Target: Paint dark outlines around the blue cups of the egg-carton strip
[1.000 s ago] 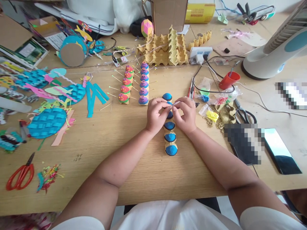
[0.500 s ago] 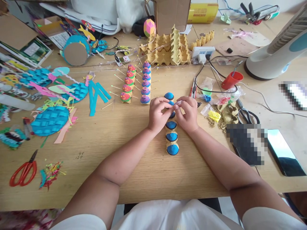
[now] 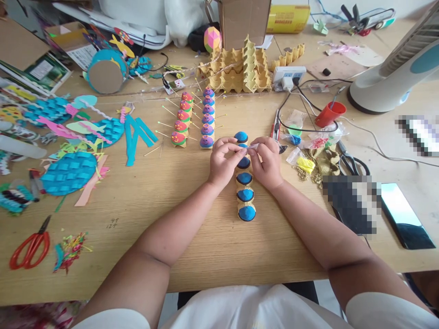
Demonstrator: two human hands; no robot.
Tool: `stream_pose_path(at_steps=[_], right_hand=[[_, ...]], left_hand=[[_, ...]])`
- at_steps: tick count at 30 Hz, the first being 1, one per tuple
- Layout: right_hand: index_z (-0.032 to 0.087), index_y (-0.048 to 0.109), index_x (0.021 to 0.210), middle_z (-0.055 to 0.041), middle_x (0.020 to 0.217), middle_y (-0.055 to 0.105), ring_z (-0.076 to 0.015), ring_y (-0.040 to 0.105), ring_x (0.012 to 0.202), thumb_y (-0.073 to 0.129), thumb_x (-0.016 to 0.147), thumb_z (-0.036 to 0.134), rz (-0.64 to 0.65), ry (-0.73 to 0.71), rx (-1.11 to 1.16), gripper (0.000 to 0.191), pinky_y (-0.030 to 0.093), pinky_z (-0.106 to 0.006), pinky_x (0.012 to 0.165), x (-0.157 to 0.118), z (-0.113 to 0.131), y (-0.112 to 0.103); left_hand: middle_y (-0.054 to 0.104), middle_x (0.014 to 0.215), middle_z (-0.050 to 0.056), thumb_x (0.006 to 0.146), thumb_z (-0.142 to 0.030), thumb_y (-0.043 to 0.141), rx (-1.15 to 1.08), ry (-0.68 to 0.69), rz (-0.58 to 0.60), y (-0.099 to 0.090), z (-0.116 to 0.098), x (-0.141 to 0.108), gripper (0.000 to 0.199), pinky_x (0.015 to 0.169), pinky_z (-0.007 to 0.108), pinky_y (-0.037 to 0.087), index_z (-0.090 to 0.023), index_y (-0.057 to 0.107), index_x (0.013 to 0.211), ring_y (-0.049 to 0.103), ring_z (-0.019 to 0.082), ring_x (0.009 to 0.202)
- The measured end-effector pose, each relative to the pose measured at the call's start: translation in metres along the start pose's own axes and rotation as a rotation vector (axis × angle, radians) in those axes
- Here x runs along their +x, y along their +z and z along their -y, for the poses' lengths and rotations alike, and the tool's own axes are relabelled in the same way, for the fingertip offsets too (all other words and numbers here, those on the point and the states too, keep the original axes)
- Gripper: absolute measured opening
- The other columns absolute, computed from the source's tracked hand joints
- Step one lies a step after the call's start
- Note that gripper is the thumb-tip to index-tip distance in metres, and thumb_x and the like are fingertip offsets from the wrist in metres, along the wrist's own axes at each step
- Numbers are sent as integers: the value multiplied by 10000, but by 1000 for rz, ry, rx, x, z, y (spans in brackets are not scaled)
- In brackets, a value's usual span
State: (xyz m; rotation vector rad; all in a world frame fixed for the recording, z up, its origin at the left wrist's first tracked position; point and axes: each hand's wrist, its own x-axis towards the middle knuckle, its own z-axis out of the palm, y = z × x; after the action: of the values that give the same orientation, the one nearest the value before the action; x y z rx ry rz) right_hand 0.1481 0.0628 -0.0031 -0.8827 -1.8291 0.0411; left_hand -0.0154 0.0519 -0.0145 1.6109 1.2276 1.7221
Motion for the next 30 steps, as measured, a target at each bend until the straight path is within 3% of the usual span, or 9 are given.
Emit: stream_pose_path(at_steps=[3, 8, 12, 18, 25, 30], right_hand=[[250, 626, 897, -62, 1045, 758, -235, 682, 974, 572, 1068, 300, -18, 5, -17, 185, 475, -455, 900, 0, 0, 1], [258, 603, 891, -62, 1047, 751, -241, 677, 983, 575, 1041, 270, -46, 10, -39, 153, 482, -459, 901, 1, 2, -1], [263, 595, 905, -55, 1079, 756, -241, 666, 991, 588, 1026, 252, -30, -23, -46, 122, 472, -465, 920, 1, 4, -2], [257, 547, 847, -57, 1092, 759, -239, 682, 1002, 591, 999, 229, 0, -17, -10, 161, 489, -476, 942, 1, 7, -1], [256, 540, 858, -60, 1075, 752, -235, 686, 993, 577, 1016, 227, -30, -73, 9, 164, 501, -477, 943, 3, 7, -1], [257, 533, 838, -58, 1073, 739, -239, 656, 972, 566, 1001, 245, 8, -65, -2, 168, 481, -493, 952, 1, 9, 0]], left_hand=[[716, 1116, 64, 987, -451, 780, 87, 74, -11, -1, -3, 1, 224, 1128, 435, 510, -250, 797, 889, 683, 225, 1180], [735, 1130, 70, 1018, -435, 735, 391, 320, 17, -5, -10, 4, 172, 1123, 461, 498, -289, 826, 1024, 658, 245, 1166], [745, 1093, 58, 1019, -371, 724, 424, 444, -26, -6, -10, 4, 135, 1097, 479, 511, -307, 818, 947, 630, 257, 1167], [741, 1086, 58, 1015, -354, 693, 403, 409, 2, -7, -12, 2, 181, 1113, 514, 496, -289, 756, 859, 602, 278, 1184], [736, 1097, 54, 1035, -372, 681, 356, 419, -28, -5, -15, 0, 204, 1085, 479, 504, -274, 732, 863, 628, 254, 1149], [720, 1090, 56, 1058, -421, 629, 358, 345, -43, -7, -11, 2, 254, 1105, 481, 495, -264, 674, 863, 639, 250, 1134]])
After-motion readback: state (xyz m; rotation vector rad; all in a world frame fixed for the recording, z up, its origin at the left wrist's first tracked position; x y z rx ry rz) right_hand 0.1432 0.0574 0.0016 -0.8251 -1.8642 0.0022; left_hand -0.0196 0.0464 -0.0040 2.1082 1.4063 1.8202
